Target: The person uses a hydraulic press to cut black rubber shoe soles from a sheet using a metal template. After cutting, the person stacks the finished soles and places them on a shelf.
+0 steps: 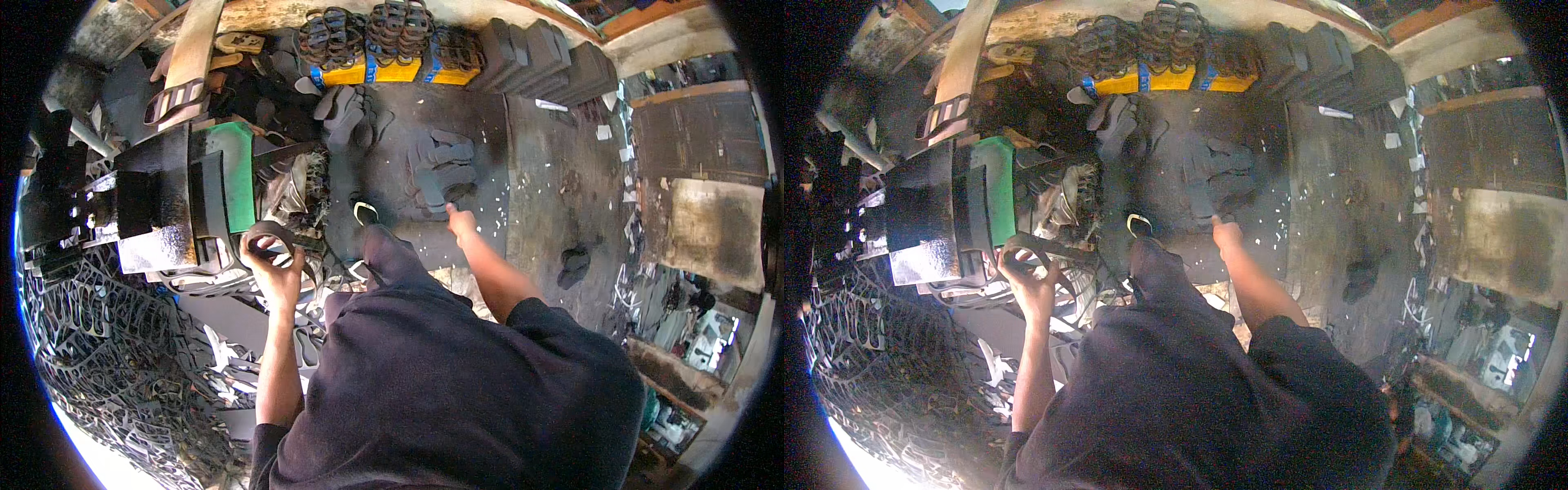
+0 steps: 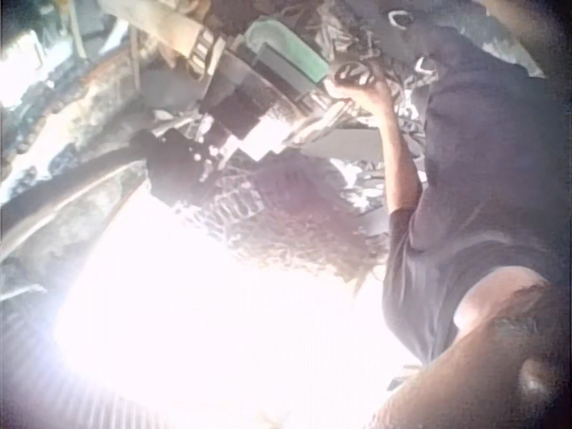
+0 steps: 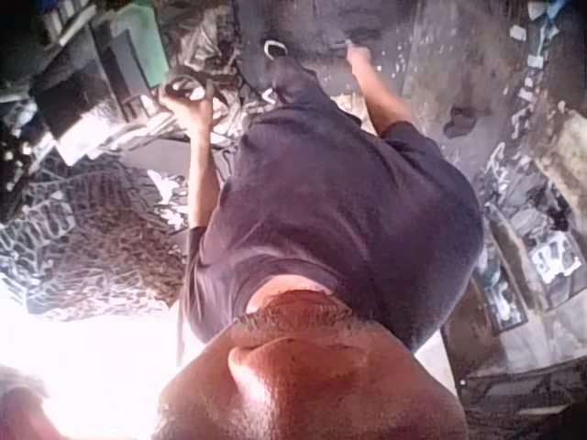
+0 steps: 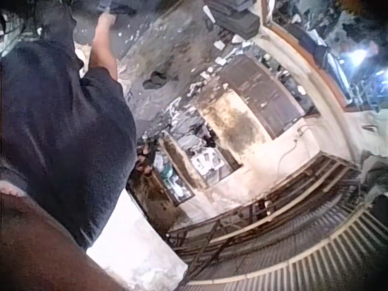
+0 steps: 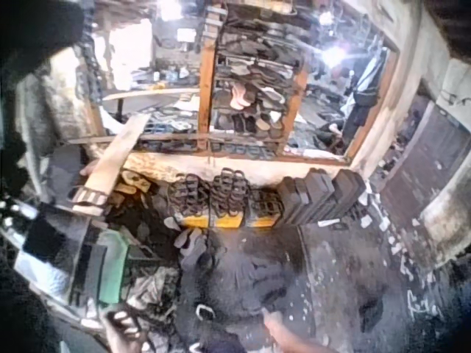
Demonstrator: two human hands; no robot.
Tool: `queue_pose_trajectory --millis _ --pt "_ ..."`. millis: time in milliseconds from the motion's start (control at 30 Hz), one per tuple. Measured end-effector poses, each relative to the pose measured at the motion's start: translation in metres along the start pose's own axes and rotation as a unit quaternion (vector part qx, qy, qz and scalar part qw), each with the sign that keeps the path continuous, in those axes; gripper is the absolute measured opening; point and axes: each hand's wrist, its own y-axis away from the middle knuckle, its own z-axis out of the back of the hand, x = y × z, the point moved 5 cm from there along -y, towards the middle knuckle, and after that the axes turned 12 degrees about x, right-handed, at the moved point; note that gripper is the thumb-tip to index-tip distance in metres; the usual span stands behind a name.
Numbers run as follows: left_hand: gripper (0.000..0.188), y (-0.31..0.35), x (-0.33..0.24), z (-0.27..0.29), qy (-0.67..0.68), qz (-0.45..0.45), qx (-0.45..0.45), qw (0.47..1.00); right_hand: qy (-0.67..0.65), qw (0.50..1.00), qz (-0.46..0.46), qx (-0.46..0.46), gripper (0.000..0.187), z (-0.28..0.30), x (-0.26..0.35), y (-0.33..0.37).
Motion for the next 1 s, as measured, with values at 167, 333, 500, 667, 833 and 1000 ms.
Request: queue_pose_trajectory --millis 167,333,500,667,833,1000 --pt "0.109 -0.013 0.003 0.004 -0.005 -0.049 -0.106 0.993 0.286 0.894 0.315 0.141 0.065 -0.155 0.152 0.130" --pt "0.080 -0.086 -0.032 0.038 0.179 0.180 -0.282 0.925 0.414 0.644 0.609 0.207 0.107 -0.263 0.320 0.235" --pt "0.061 -0.031 0.036 0.044 -0.126 0.145 -0.355 0.915 0.360 0.680 0.621 0.149 0.103 -0.364 0.482 0.141" --pt "0.043 -0.012 0.059 0.049 -0.136 0.376 -0.146 0.905 0.556 0.632 0.530 0.101 0.087 -0.503 0.663 0.010" --pt "0.050 0.016 0.113 0.063 0.084 0.414 -0.392 0.817 0.459 0.578 0.665 0.116 0.053 -0.586 0.651 0.001" --pt "0.045 0.006 0.135 0.070 0.395 0.359 -0.457 0.712 0.566 0.510 0.627 0.163 0.048 -0.582 0.589 0.017"
